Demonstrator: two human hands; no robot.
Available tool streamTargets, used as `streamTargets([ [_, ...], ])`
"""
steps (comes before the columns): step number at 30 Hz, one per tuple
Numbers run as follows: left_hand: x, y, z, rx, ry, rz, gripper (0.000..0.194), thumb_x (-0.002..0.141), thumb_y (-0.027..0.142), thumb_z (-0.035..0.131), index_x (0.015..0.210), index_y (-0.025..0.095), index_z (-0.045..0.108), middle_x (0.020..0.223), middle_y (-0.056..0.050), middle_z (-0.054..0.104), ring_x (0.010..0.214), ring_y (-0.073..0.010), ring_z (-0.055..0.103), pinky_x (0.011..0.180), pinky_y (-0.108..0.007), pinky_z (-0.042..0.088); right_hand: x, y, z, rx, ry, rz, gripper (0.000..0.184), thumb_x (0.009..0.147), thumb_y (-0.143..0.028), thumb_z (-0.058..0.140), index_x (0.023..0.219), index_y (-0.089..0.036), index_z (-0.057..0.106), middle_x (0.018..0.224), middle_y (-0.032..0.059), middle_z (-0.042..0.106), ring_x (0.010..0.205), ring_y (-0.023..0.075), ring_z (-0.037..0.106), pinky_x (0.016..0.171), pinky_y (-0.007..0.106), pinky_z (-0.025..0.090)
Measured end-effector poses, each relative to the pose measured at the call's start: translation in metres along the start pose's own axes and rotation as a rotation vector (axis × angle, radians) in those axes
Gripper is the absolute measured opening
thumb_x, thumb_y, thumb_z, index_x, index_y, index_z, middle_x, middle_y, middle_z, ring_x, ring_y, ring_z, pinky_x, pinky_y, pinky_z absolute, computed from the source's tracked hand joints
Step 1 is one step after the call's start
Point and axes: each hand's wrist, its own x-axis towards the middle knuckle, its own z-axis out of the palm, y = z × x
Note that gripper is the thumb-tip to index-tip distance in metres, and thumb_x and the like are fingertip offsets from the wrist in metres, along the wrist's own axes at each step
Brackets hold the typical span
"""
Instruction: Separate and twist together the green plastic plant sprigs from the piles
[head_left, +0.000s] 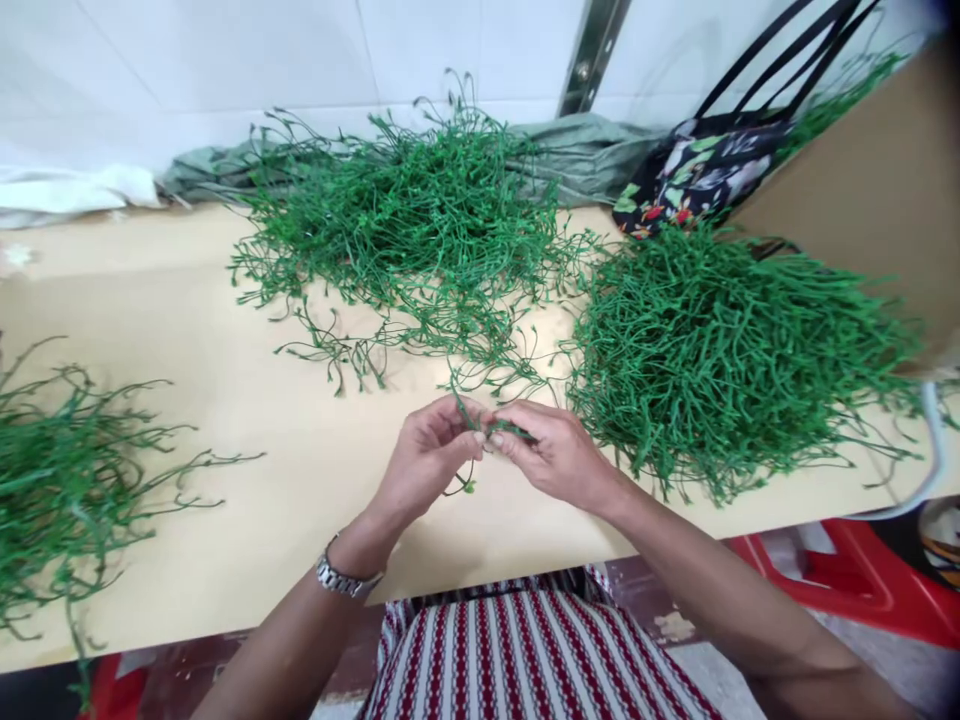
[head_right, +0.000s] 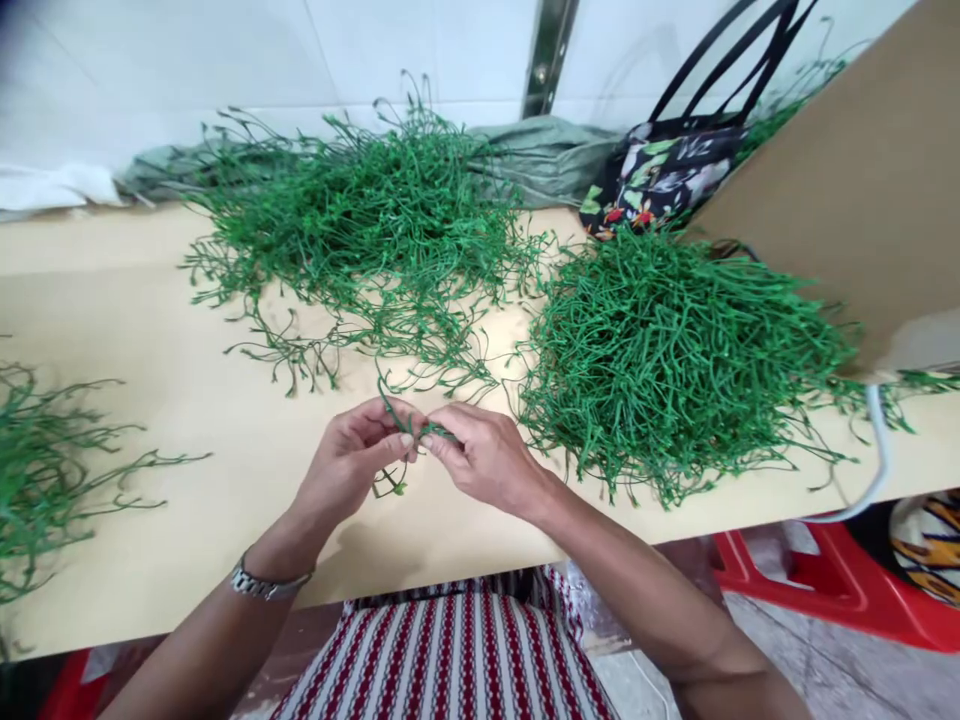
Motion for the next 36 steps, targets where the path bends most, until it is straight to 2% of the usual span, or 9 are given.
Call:
streamTargets([
  [6, -0.001, 0.003, -0.001, 0.159, -0.012, -0.014, 0.004, 0.068, 0.015, 0.059, 0.067, 0.011, 0.058, 0.049, 0.004, 0.048, 0.044, -0.0046, 0.037, 0.041, -0.017, 0.027, -0.005, 0.003, 0.000, -0.039, -0.015, -0.029, 0.015, 0.084, -0.022, 0.049, 0.092, -0.017, 0.060, 0.084, 0.0036, 0.064, 0.073, 0.0111, 0.057, 0.065, 0.021, 0.041],
  [11, 0.001, 0.003, 0.001, 0.183, -0.057, -0.020, 0.007, 0.068, 0.016, 0.058, 0.064, 0.012, 0.055, 0.050, 0.004, 0.048, 0.044, -0.0046, 0.038, 0.042, -0.017, 0.030, -0.008, 0.004, -0.001, -0.043, -0.013, -0.015, 0.015, 0.082, -0.022, 0.052, 0.094, -0.018, 0.060, 0.084, 0.0018, 0.065, 0.067, 0.0090, 0.056, 0.061, 0.018, 0.039],
  [15, 0.002, 0.005, 0.003, 0.200, -0.064, -0.075, 0.006, 0.068, 0.016, 0.057, 0.068, 0.012, 0.053, 0.051, 0.005, 0.046, 0.044, -0.0046, 0.038, 0.042, -0.016, 0.029, -0.010, 0.004, -0.002, -0.077, -0.001, 0.023, 0.012, 0.081, -0.026, 0.054, 0.090, -0.019, 0.059, 0.071, -0.0016, 0.061, 0.055, 0.0071, 0.049, 0.052, 0.018, 0.034],
  [20, -0.002, 0.004, 0.002, 0.239, -0.132, -0.139, 0.012, 0.066, 0.020, 0.061, 0.069, 0.011, 0.054, 0.055, 0.004, 0.047, 0.047, -0.0045, 0.036, 0.042, -0.016, 0.027, -0.012, 0.007, -0.001, -0.042, 0.015, 0.002, 0.008, 0.080, -0.022, 0.054, 0.086, -0.018, 0.057, 0.072, -0.0009, 0.059, 0.057, 0.0075, 0.048, 0.056, 0.018, 0.034],
  [25, -0.008, 0.004, 0.001, 0.437, -0.174, -0.113, 0.016, 0.071, 0.021, 0.053, 0.059, 0.010, 0.053, 0.048, 0.006, 0.034, 0.043, -0.0035, 0.025, 0.039, -0.017, 0.019, -0.013, 0.008, -0.007, 0.049, -0.132, -0.048, 0.009, 0.082, -0.022, 0.051, 0.087, -0.017, 0.057, 0.069, -0.0009, 0.058, 0.057, 0.0076, 0.046, 0.055, 0.018, 0.033],
  [29, -0.010, 0.008, 0.002, 0.543, -0.288, -0.090, 0.016, 0.069, 0.013, 0.048, 0.053, 0.011, 0.046, 0.049, 0.006, 0.029, 0.046, -0.0039, 0.025, 0.041, -0.018, 0.019, -0.011, 0.008, -0.011, 0.048, -0.274, -0.077, 0.010, 0.080, -0.018, 0.052, 0.088, -0.016, 0.058, 0.064, -0.0026, 0.054, 0.053, 0.0065, 0.043, 0.052, 0.018, 0.030],
  [32, -0.011, 0.009, 0.002, 0.596, -0.364, -0.092, 0.016, 0.065, 0.008, 0.043, 0.050, 0.013, 0.040, 0.050, 0.005, 0.027, 0.047, -0.0040, 0.024, 0.042, -0.019, 0.018, -0.008, 0.007, -0.011, 0.020, -0.337, -0.138, 0.006, 0.077, -0.014, 0.052, 0.076, -0.015, 0.058, 0.059, -0.0026, 0.051, 0.054, 0.0071, 0.042, 0.052, 0.019, 0.027],
  [36, -0.010, 0.008, 0.002, 0.642, -0.430, -0.111, 0.014, 0.061, 0.006, 0.039, 0.051, 0.015, 0.035, 0.052, 0.005, 0.024, 0.048, -0.0043, 0.023, 0.042, -0.019, 0.017, -0.003, 0.005, -0.013, 0.017, -0.407, -0.190, 0.015, 0.072, -0.005, 0.047, 0.061, -0.015, 0.049, 0.057, -0.0029, 0.047, 0.051, 0.0065, 0.036, 0.052, 0.020, 0.024],
])
